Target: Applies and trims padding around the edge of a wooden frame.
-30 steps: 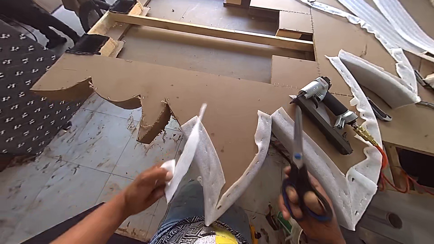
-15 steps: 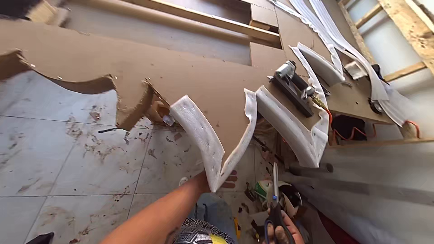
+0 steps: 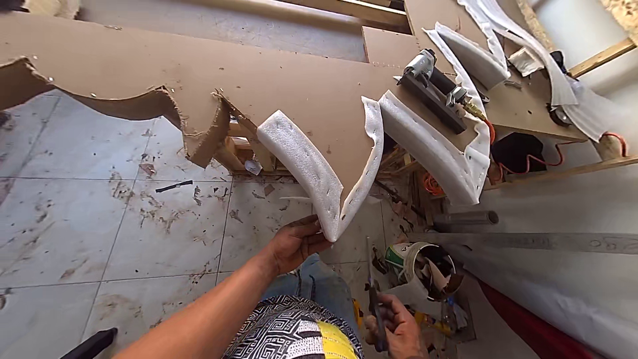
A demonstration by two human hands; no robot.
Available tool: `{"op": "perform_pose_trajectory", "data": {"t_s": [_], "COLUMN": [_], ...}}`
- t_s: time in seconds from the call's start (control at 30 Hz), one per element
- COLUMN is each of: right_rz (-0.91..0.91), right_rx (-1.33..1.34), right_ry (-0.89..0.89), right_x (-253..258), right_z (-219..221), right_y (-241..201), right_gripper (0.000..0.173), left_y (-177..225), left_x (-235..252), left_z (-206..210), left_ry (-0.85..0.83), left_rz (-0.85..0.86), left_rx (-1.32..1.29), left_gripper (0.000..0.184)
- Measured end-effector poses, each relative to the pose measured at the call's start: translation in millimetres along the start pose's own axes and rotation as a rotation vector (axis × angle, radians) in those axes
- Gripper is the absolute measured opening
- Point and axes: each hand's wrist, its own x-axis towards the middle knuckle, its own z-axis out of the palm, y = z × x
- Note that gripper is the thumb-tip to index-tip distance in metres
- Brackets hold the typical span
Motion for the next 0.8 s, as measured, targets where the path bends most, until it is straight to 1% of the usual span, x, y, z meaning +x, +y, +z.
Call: {"op": "perform_pose_trajectory", "data": {"t_s": [0.07,0.13,0.23,0.33,0.43,0.53,0.6,0.7,0.77,0.8], "right_rz": [-0.074,-0.217,-0.373,-0.511,-0.577,-0.631,-0.621,-0.617,-0.653,-0.657], "right_rx": [-0.349,-0.679,-0.952,-1.08,-1.162,-1.206,-1.237,-1.26,-1.251,-1.254], "right_ry": [-0.007,0.072,0.206,0.342,0.442,0.481,0.491,0.485,0.497,0.5], "right_x": [6,10,17,30,43,54,56,56,54,54], "right_z": [4,15,32,49,62,71,77,83,85,85], "right_y": [2,3,-7,-20,-35,-40,-45,-50,-51,-52], "right_gripper": [0.05,0.056,0.072,0.074,0.072,0.073,0.072,0.064,0.05,0.046], "left_y": [1,3,2,-6,-16,-24,-27,-27,-24,-23], "left_x": [1,3,12,17,19,20,22,24,23,23], "left_z": [-3,-6,-13,-16,-16,-17,-16,-16,-15,-16], "left_ry": [0.001,-0.052,-0.142,-0.159,-0.111,-0.108,-0.126,-0.141,-0.138,-0.136], "left_rz": [-0.01,0.005,0.067,0.131,0.158,0.157,0.155,0.152,0.15,0.149], "left_rx": [0.037,0.106,0.177,0.158,0.098,0.019,-0.031,-0.059,-0.047,-0.042], "left_gripper": [0.035,0.03,0.028,0.03,0.033,0.03,0.028,0.03,0.032,0.032]}}
